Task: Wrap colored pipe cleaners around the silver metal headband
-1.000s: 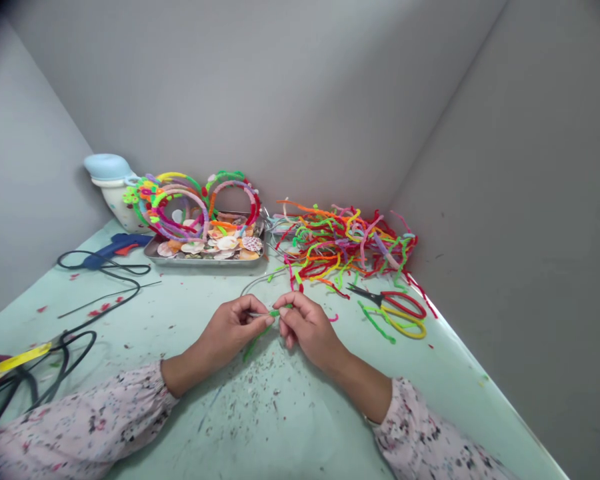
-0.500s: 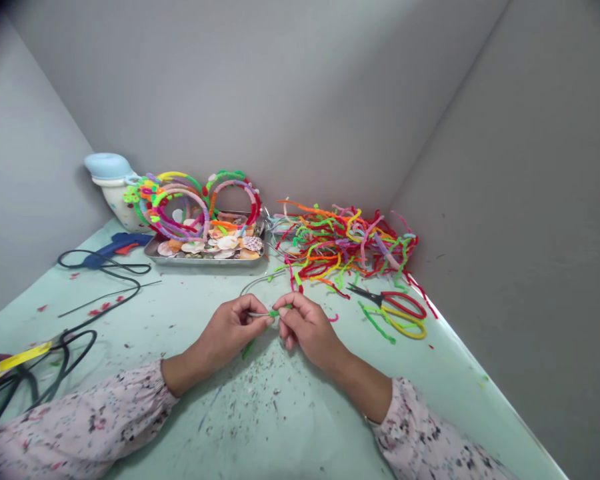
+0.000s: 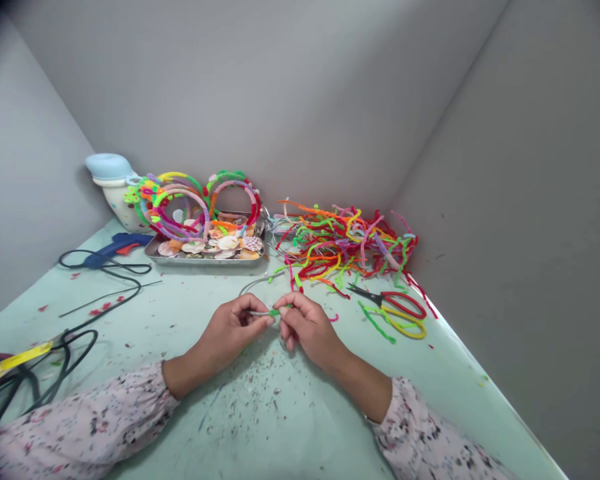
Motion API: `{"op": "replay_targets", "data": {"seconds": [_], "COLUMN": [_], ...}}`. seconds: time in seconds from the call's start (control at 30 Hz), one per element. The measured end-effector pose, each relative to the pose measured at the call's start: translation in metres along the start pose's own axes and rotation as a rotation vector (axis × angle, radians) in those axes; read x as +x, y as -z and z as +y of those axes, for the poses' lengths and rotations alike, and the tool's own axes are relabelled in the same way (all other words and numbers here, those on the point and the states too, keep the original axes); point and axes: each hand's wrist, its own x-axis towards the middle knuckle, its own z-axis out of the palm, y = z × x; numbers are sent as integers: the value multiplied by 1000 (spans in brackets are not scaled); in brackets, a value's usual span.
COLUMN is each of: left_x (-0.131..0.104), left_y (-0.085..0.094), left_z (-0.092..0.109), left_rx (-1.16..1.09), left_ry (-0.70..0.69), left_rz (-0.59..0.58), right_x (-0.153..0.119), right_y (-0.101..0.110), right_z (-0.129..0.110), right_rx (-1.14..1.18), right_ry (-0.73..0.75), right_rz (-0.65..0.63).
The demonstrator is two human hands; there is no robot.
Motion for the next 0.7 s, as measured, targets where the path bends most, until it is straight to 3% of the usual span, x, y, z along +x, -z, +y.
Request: {"op": "replay_targets", "data": {"seconds": [0.5,0.7], "left_x": [-2,-2], "left_y": [1,0], "left_z": [-2,-3], "left_rx": [92,205], "left_ry": [-57,-141], "left_rz": [63,109], "right_x": [0,1], "right_y": [0,1], "right_z": [1,1], "right_rx": [8,19], "right_ry": [-5,3], "right_rz": [-41,-45]}}
